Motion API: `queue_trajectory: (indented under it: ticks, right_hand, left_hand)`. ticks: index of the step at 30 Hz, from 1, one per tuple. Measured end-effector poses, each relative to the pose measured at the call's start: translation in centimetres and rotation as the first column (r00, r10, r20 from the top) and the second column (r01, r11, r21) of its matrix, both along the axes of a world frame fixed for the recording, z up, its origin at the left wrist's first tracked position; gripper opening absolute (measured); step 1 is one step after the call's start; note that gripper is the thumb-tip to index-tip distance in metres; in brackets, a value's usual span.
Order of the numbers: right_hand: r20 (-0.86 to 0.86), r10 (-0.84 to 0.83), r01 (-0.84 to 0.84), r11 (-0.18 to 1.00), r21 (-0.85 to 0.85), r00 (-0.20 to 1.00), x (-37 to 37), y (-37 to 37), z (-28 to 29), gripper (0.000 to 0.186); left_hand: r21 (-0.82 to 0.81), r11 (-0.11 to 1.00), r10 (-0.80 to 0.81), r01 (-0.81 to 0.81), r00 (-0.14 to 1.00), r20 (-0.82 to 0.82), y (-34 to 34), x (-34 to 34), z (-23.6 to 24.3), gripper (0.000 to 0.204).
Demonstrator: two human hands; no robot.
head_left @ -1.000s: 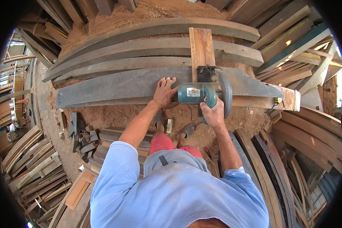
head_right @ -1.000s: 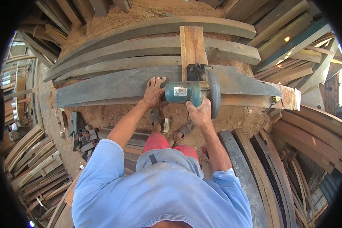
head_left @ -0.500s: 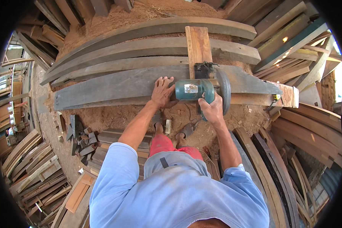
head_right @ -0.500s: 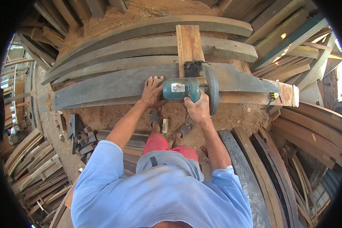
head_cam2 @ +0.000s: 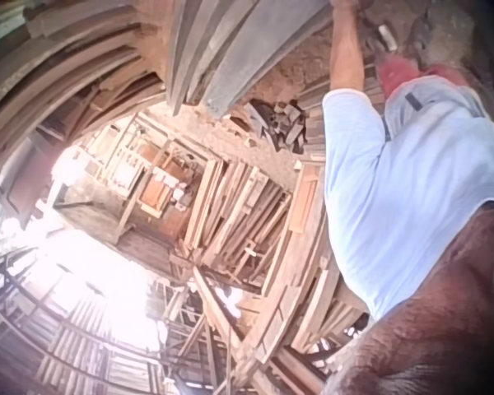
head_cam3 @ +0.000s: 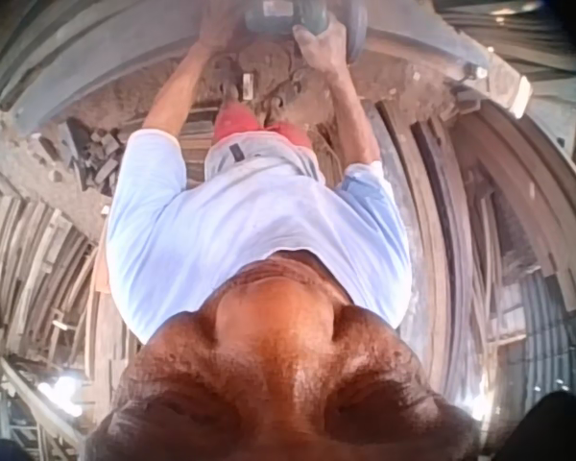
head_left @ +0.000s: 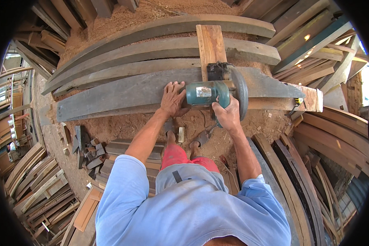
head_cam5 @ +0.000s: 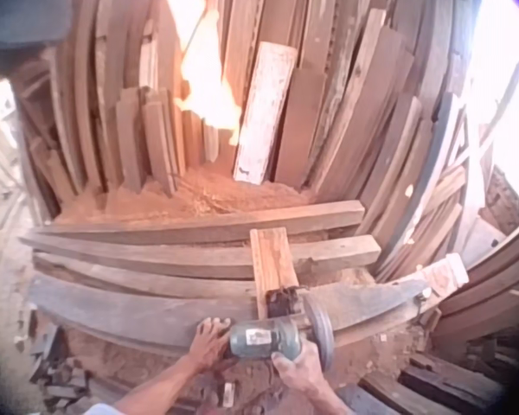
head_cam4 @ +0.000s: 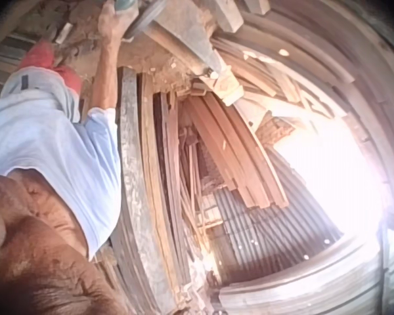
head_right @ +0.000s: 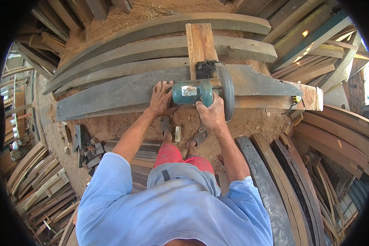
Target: The person uses a circular saw to cut a piece of wood, then uses a tape measure and a pen to mark lines on another piece of lumber.
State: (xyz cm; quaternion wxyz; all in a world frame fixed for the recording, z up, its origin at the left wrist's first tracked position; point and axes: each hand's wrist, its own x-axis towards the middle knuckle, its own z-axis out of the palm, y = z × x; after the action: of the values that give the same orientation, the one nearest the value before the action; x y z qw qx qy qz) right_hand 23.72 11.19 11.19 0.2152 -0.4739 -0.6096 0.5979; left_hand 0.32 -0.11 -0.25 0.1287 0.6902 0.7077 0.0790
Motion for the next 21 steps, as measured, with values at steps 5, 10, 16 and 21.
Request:
queue_trajectory:
  ticks: [5, 10, 16, 21]
  right_hand:
    - [-0.006, -0.002, 0.002, 1.000, 0.021, 1.000, 0.0, 0.3, -0.6, 0.013]
    - [-0.036, 0.002, -0.001, 1.000, 0.013, 0.999, -0.1, 0.5, -0.7, 0.012]
    - [-0.042, 0.034, -0.032, 0.998, 0.060, 0.999, -0.3, 1.0, -1.0, 0.010]
    - [-0.056, 0.009, -0.008, 1.000, 0.025, 0.998, -0.4, 1.3, -1.1, 0.011]
  left_hand:
    - [0.027, 1.000, 0.000, -0.001, 0.999, 0.037, 0.1, 0.0, 0.0, 0.090]
    - [-0.009, 1.000, 0.001, -0.001, 1.000, 0.011, 0.0, 0.0, 0.0, 0.089]
    - [-0.043, 0.999, 0.025, -0.024, 1.000, 0.007, 0.1, 0.2, 0.5, 0.086]
    - [-0.064, 0.997, 0.035, -0.033, 0.999, 0.025, 0.2, 0.3, 0.8, 0.083]
